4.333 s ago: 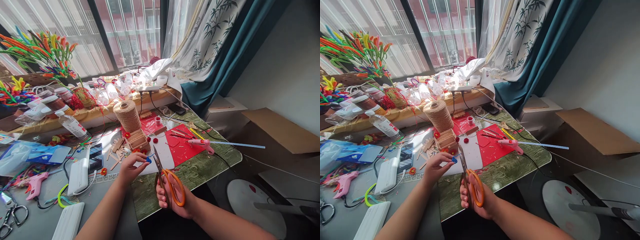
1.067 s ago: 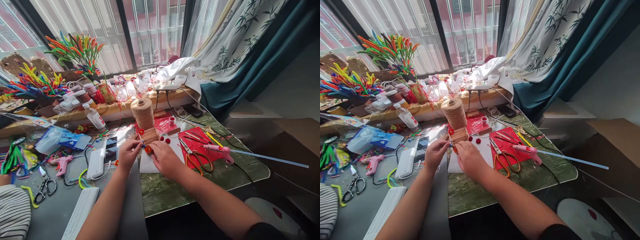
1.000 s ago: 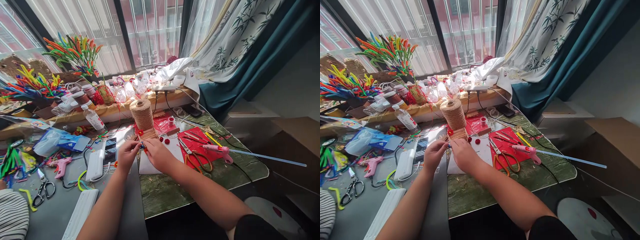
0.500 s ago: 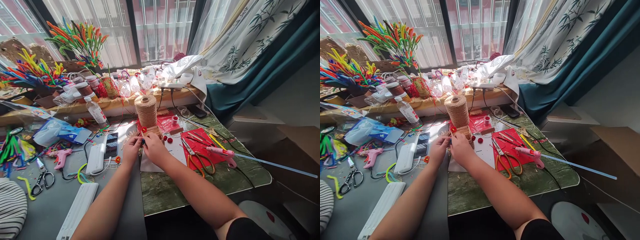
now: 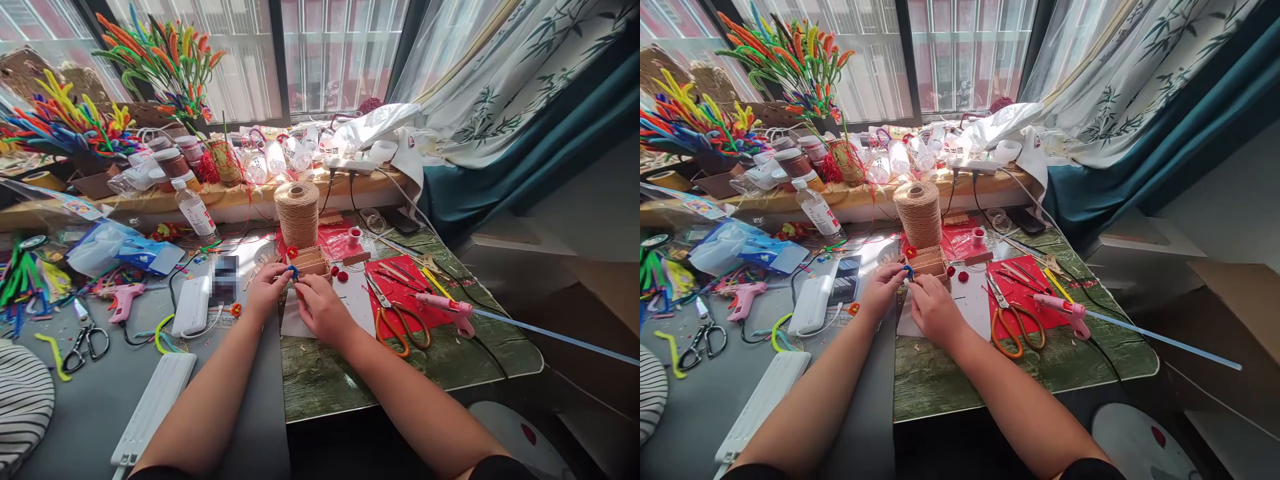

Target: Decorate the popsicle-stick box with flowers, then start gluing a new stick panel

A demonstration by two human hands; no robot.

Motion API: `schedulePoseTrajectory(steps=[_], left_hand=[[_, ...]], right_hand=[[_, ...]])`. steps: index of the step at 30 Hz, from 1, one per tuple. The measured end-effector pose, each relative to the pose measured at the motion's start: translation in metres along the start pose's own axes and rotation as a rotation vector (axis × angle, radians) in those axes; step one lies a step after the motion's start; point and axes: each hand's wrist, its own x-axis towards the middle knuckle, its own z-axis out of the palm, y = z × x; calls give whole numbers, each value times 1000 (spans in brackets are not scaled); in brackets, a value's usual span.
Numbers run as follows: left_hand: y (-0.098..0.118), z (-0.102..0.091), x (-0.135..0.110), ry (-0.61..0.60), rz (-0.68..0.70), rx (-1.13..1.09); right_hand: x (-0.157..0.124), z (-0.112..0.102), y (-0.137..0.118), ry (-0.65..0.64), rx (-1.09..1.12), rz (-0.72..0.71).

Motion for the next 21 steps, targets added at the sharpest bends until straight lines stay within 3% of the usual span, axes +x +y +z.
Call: schedulePoseTrajectory(steps=[5,11,21], left_hand=[[2,-2,0,-42,-18,-48],[10,-2,-4,-20,-205,-235],[1,1,-2,-16,-217,-200]], right_hand=[[-2,4,3,-23,-5,12],[-3,2,1,-56,-22,18],[-6,11,7,-33,-36,-42]])
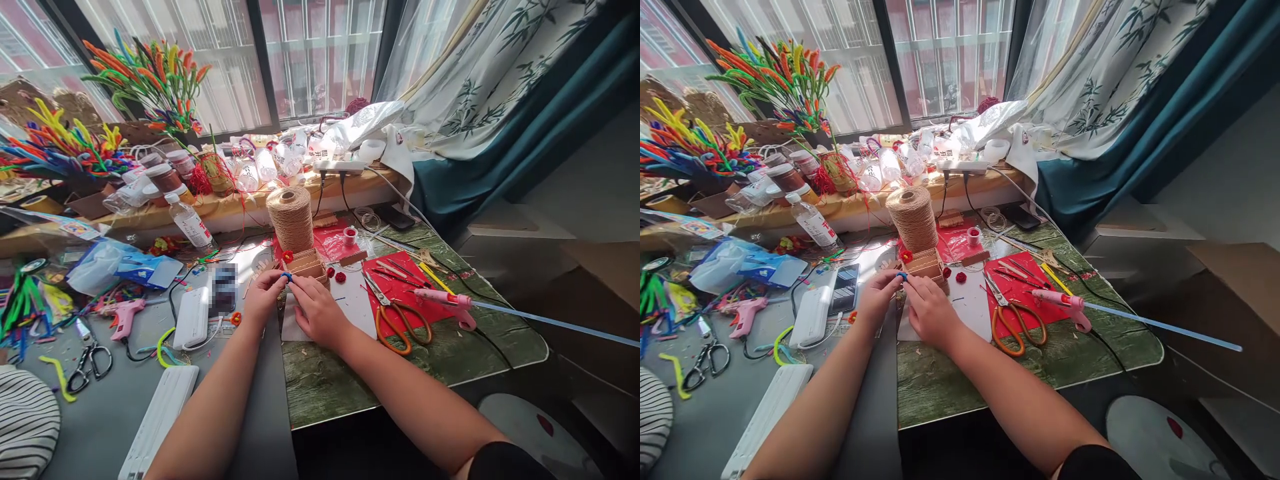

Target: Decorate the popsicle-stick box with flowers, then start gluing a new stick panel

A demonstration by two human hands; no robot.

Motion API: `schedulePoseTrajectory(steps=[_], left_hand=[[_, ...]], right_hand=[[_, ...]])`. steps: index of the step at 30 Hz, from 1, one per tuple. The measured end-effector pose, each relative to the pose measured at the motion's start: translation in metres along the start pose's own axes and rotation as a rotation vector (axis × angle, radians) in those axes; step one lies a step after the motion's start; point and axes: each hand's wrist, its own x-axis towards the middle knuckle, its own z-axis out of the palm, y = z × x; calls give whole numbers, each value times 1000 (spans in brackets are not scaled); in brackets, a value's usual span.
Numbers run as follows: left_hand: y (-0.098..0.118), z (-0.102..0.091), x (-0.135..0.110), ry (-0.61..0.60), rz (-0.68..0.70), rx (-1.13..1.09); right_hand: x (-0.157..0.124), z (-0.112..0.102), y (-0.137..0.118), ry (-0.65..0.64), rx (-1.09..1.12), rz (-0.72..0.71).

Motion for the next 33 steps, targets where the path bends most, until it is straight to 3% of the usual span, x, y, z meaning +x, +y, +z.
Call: schedulePoseTrajectory(steps=[4,9,14,24,33], left_hand=[[2,-3,1,0,-76,-101],[4,-6,2,191,26,-78],[1,3,-1,62,65,-10],[0,11,1,48,-54,-100],[2,13,-1,61,-133,-137]], right_hand=[[-8,-12,-3,108,57,-6],[-14,-19,-3,162,125,36],[-18,-8,2,125,114,20],[-17,-2,1,21,117,104],[-18,-3,-2,0,87,96]])
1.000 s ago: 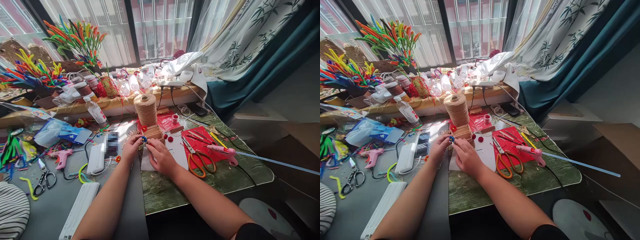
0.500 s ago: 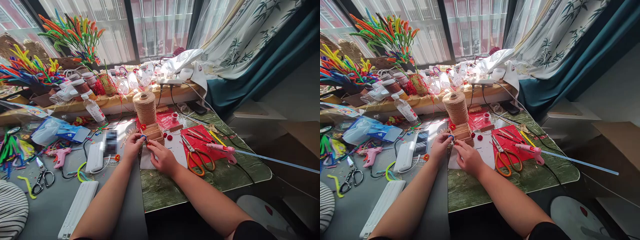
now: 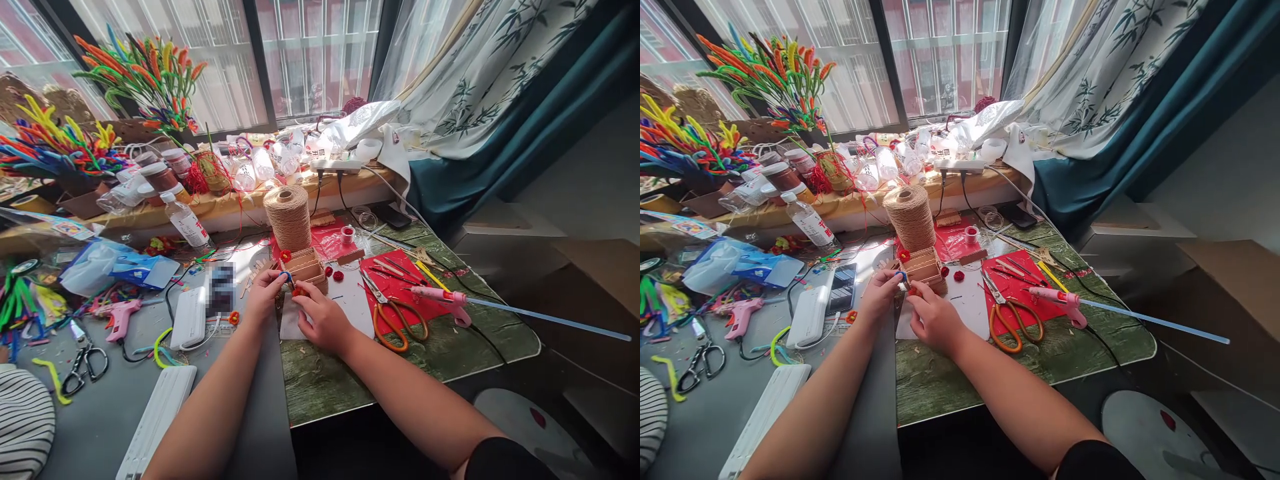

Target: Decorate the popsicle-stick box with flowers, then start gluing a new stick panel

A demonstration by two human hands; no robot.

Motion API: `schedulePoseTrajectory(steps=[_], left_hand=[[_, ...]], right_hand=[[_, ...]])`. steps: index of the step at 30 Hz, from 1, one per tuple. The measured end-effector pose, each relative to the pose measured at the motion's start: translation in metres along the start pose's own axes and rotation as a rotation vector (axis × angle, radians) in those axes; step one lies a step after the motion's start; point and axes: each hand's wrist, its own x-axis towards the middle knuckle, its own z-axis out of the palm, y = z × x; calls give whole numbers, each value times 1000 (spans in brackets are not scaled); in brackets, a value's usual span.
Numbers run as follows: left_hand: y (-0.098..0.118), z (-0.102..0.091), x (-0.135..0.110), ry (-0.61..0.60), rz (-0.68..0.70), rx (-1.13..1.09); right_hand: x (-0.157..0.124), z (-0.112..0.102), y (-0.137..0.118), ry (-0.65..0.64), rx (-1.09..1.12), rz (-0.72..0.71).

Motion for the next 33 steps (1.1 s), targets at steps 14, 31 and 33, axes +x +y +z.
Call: schedulePoseTrajectory(steps=[14,31,33], left_hand=[[-8,-5,4,32,75,2],[-9,-11,7,112,152,-42],[-6,-20,10,80,237,7]], right_hand=[[14,7,-7,-93,-140,-36],[11,-23,-14,149,148,-14],[7,-44,-11,340,277,121]])
